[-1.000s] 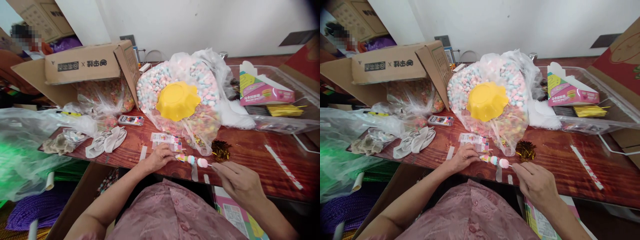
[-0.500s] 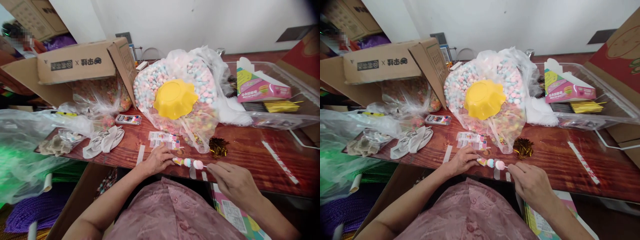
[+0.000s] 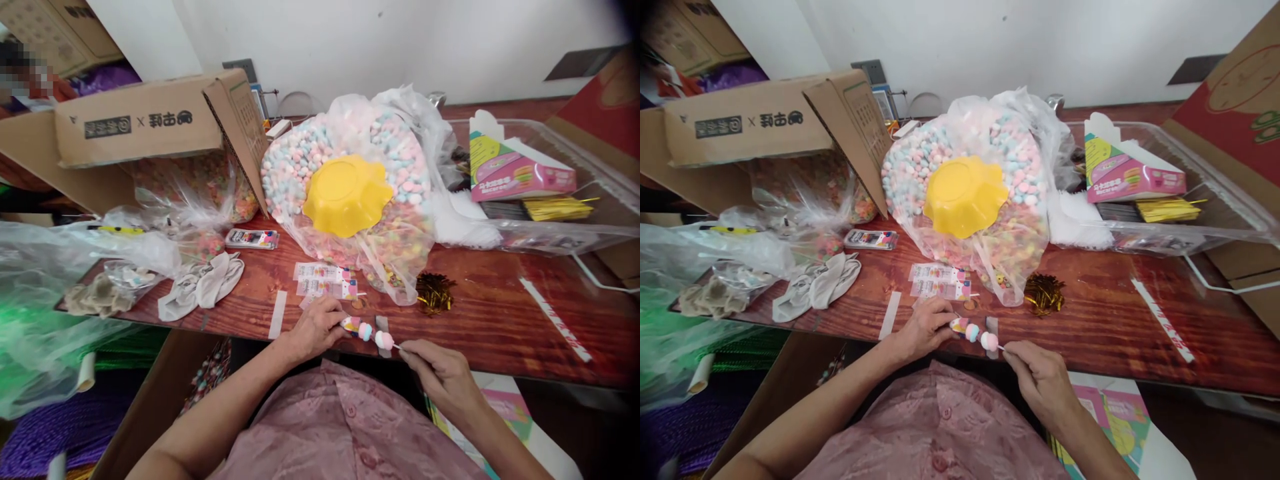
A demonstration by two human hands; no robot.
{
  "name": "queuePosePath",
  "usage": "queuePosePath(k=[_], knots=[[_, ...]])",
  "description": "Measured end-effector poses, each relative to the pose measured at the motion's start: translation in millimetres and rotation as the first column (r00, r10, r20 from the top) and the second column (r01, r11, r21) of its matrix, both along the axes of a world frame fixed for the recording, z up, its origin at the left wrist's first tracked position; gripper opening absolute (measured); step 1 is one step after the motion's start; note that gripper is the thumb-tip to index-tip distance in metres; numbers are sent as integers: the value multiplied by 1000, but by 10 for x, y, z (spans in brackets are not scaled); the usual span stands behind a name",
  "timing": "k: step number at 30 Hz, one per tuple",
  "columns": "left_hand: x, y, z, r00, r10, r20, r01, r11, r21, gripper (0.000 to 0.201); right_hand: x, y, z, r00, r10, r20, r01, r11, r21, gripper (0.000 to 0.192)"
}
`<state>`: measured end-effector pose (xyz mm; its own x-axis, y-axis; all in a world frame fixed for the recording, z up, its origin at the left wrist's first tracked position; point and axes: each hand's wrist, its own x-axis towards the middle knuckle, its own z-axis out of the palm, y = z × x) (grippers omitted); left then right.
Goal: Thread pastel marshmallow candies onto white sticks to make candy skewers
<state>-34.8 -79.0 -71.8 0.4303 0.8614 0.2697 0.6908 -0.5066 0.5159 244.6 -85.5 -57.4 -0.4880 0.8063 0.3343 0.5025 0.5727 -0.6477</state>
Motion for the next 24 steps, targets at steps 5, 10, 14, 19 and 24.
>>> queuePosePath(k=[5,10,14,19,24], knots=[[-47,-6,10,999,-35,36,37,997,-63,12,-29,-33,-68,997,-66,-52,63,996,-59,25],[-52,-28,-16,996,-50,76,56,996,-68,19,18,-134,-47,976,-154,155,153,988,19,34],[-56,-24,-42,991,-80,109,87,994,-62,20,-55,-195,-4,940,-131,315,111,991,81,40],[-78,-16,-49,987,-81,140,92,993,-74,24,-136,-163,13,963,-99,250,89,995,54,38],[-116,56,78,991,-131,-9,130,990,-45,44,-115,-133,24,999,-28,31,28,1000,-11,24]])
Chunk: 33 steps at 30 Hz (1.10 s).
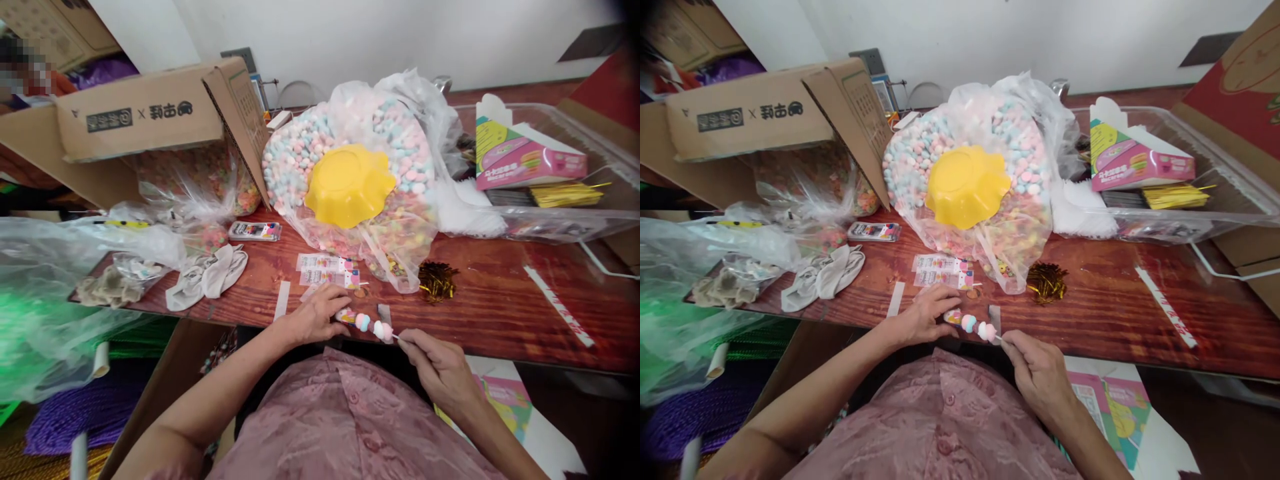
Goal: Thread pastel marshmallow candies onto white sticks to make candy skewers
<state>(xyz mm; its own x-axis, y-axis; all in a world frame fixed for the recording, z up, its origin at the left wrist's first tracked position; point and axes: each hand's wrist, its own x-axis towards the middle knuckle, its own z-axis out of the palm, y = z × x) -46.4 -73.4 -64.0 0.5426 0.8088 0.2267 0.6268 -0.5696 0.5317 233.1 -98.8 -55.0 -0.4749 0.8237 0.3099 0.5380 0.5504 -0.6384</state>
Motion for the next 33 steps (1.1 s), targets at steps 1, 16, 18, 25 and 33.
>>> queuePosePath(k=[1,16,18,25,33], knots=[[-5,31,39,999,-21,-44,21,1000,19,49,-2,-3,-7,999,12,-37,-12,1000,15,21],[263,-1,387,804,143,-577,-137,989,53,19,-148,22,35,998,-47,-50,51,995,88,24],[277,-12,380,799,148,-583,-129,989,75,18,-170,76,74,995,26,-93,-45,979,-200,29],[333,-29,333,836,172,-522,-172,984,49,18,-310,190,70,996,92,-7,-92,996,4,29],[302,-72,525,881,161,-444,-280,935,-218,30,-232,395,223,991,21,130,-95,800,592,22]])
